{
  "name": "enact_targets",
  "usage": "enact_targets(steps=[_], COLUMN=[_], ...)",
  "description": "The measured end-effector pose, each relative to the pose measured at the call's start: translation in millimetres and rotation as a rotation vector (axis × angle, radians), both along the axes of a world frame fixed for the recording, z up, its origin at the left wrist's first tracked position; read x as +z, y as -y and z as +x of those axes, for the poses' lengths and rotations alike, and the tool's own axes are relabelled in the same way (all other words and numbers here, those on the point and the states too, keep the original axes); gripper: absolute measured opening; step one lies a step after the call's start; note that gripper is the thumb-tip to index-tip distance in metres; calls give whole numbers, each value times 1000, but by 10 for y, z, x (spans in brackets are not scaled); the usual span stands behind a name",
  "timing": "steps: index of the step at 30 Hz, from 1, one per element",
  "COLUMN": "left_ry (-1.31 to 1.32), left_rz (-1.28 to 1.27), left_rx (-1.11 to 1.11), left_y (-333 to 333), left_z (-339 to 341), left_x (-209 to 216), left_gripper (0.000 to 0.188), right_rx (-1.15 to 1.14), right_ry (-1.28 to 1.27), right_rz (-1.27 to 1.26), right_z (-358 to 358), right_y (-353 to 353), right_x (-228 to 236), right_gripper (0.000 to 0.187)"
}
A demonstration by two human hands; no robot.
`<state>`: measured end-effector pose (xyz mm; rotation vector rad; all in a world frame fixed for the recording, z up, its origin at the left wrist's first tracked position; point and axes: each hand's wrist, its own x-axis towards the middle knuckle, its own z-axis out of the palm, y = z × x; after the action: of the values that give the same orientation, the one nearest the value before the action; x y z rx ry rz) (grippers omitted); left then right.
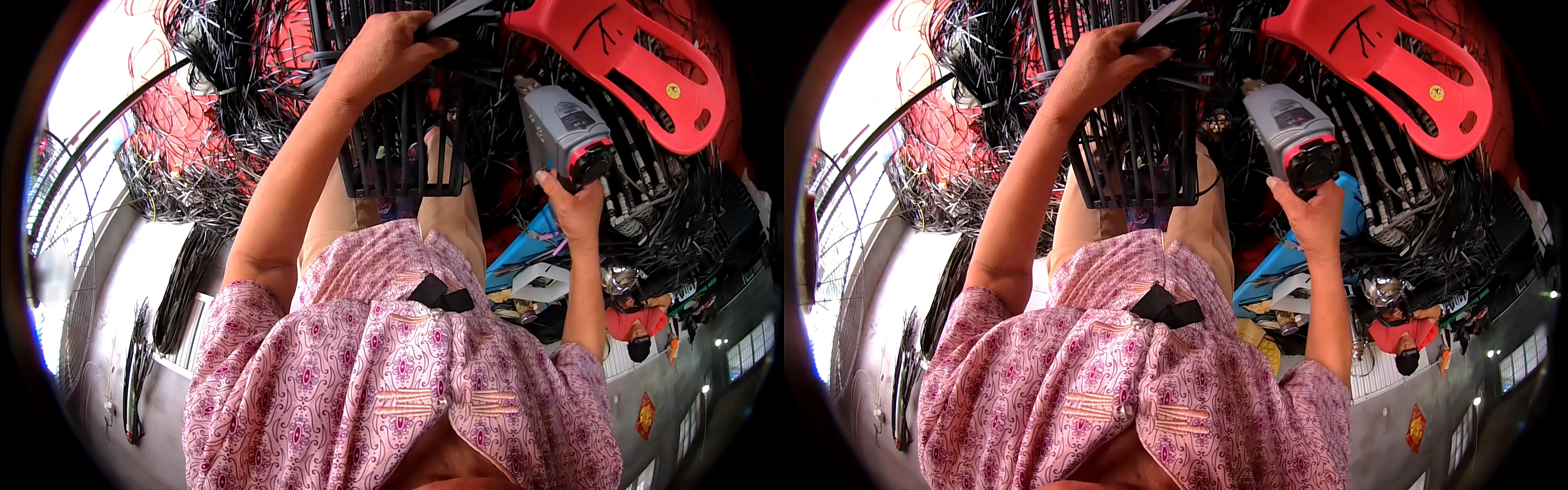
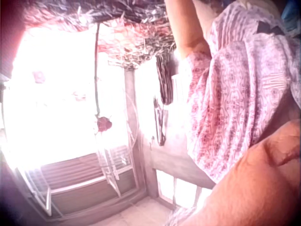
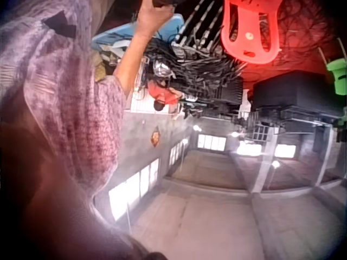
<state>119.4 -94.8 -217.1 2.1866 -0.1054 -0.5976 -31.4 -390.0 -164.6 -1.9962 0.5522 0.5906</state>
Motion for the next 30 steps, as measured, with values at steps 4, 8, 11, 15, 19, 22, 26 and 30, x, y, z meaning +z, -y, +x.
enact_targets(steps=[4, 8, 11, 15, 19, 22, 26, 30], left_ry=[-48, -395, -503, -397, -232, 0, 27, -43], left_rz=[-129, -454, -654, -710, -565, -217, -192, -285], left_rx=[-39, 48, 69, 15, -104, -182, -149, -140], left_y=[-5, -26, -39, -43, -88, -104, -82, -154], left_z=[-25, 57, 60, 49, -40, 5, -4, 43], left_x=[-10, 70, 38, 80, -114, -119, -101, -177], left_gripper=[45, 66, 70, 68, 48, 45, 34, 34], right_rx=[-168, -253, -306, -315, -304, -287, -306, -317], right_ry=[-130, -154, -180, -158, -150, -129, -126, -126], right_rz=[-7, 15, 47, 64, 57, 38, 58, 47], right_z=[-368, -634, -659, -684, -651, -666, -670, -705], right_y=[63, 112, 53, 32, -14, -20, -45, -65], right_x=[-73, -165, -143, -193, -171, -202, -210, -200], right_gripper=[27, 24, 20, 18, 19, 19, 20, 20])
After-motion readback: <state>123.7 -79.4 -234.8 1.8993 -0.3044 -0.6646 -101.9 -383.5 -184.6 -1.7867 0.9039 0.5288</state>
